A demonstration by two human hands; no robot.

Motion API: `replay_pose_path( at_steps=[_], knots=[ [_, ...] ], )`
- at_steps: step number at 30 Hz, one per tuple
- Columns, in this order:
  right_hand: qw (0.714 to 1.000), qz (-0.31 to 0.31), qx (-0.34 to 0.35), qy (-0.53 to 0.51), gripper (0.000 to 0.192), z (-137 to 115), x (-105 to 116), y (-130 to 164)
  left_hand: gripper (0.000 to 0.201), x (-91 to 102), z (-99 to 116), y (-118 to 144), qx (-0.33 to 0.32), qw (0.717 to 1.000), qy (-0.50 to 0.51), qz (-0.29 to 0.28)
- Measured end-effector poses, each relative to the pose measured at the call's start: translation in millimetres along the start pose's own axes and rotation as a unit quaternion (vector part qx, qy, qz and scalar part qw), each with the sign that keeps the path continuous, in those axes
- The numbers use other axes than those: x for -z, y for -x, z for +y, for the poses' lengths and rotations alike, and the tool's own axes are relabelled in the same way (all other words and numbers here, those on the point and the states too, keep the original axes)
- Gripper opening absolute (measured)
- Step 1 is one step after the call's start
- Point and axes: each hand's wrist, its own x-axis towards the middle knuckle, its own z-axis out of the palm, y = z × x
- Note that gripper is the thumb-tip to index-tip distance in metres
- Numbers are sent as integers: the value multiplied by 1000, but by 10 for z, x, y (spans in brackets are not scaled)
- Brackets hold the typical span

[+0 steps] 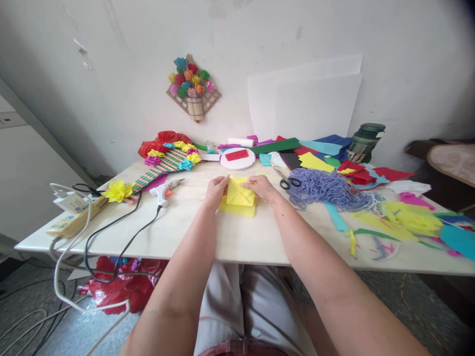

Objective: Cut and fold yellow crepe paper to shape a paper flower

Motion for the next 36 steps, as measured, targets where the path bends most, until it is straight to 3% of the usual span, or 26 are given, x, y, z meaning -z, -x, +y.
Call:
replay_pose_path(
  at_steps=[5, 14, 19, 24, 32, 36],
  knots=[
    [1000, -4, -15, -15, 24, -49, -23, 34, 39, -25, 32, 11, 10, 1000, -20, 11],
    [1000, 2, 14, 27, 28, -20, -26, 16, 34, 3, -7, -26, -37, 996, -57, 55],
    [1000, -5, 21, 23, 28, 13, -22, 2, 34, -4, -2, -16, -30, 997, -44, 48],
    [999, -5, 27, 39, 29, 24, -29, 0, 33, -30, -12, 8, 9, 1000, -26, 0],
    [999, -13, 48, 5, 37, 31, 27, -10, 30, -54, 53, 37, -21, 999, -21, 26],
    [998, 5, 56, 20, 35, 53, 24, -35, 28, -40, 30, 36, -8, 1000, -1, 4]
  ],
)
